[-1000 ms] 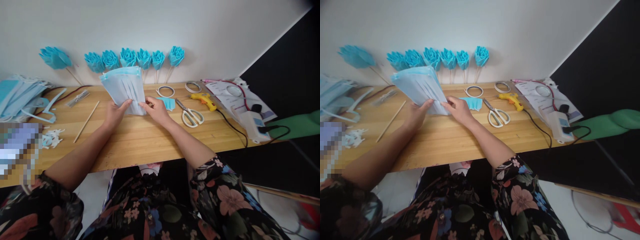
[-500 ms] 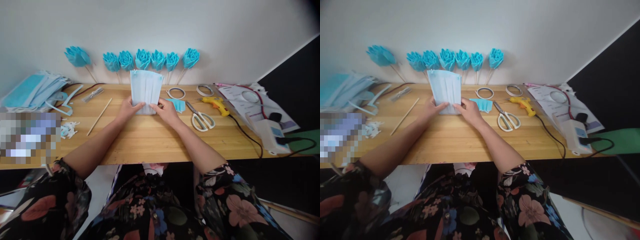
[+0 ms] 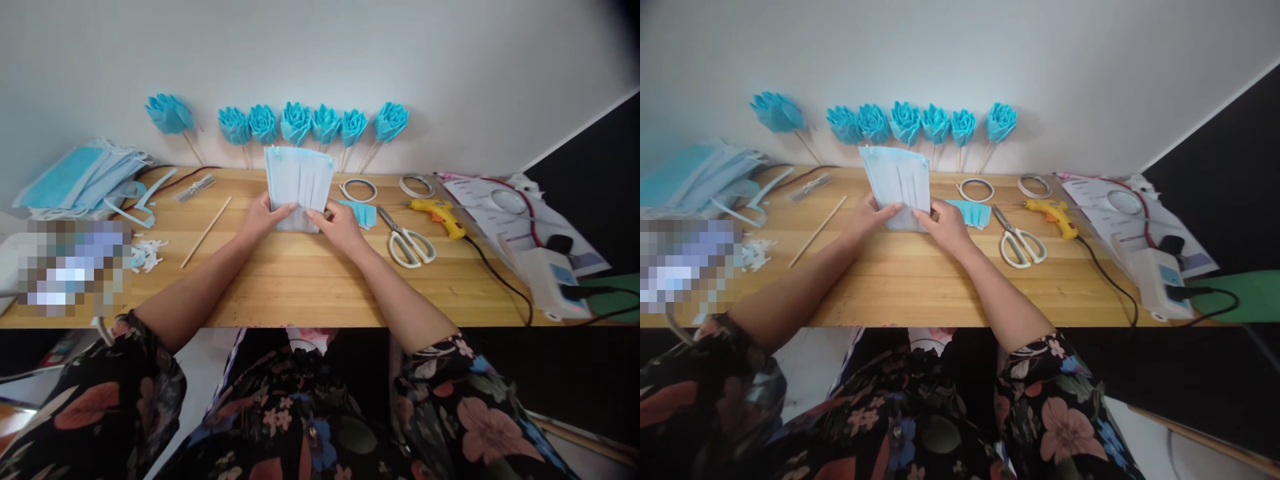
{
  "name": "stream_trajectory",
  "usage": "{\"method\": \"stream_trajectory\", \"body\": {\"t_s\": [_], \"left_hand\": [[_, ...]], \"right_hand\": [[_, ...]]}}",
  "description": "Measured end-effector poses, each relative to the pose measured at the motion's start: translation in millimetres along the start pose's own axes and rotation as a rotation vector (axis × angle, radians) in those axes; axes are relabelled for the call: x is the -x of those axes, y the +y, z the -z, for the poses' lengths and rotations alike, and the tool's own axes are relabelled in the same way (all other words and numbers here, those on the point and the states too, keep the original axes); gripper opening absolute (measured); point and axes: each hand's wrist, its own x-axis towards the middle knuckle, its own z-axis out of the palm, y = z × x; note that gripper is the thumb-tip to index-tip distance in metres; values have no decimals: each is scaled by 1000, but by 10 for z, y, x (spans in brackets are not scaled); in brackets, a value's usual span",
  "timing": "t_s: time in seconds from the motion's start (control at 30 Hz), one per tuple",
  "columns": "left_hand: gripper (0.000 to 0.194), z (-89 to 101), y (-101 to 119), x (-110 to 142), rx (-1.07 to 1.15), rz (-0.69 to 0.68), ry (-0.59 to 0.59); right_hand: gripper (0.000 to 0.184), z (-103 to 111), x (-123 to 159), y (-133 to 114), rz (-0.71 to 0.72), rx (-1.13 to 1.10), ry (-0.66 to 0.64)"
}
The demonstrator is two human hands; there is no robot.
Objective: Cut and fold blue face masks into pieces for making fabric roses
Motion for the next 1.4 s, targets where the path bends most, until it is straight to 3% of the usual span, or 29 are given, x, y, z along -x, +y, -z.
{"method": "stream_trajectory", "body": {"t_s": [0.27,0.5,0.87,1.4], "left_hand": [[53,-8,11,33,-25,29,-19],[63,-15,-14,-4,36,-93,18],[51,12,-25,38,29,23,-48],[51,-21,14,80,63,38,-66]], "right_hand": [[32,4,6,-2,5,16,-14],[31,11,12,-19,-6,4,37],[31,-2,11,18,8,-2,-13],[34,-3,28,-14,14,9,-13]]}}
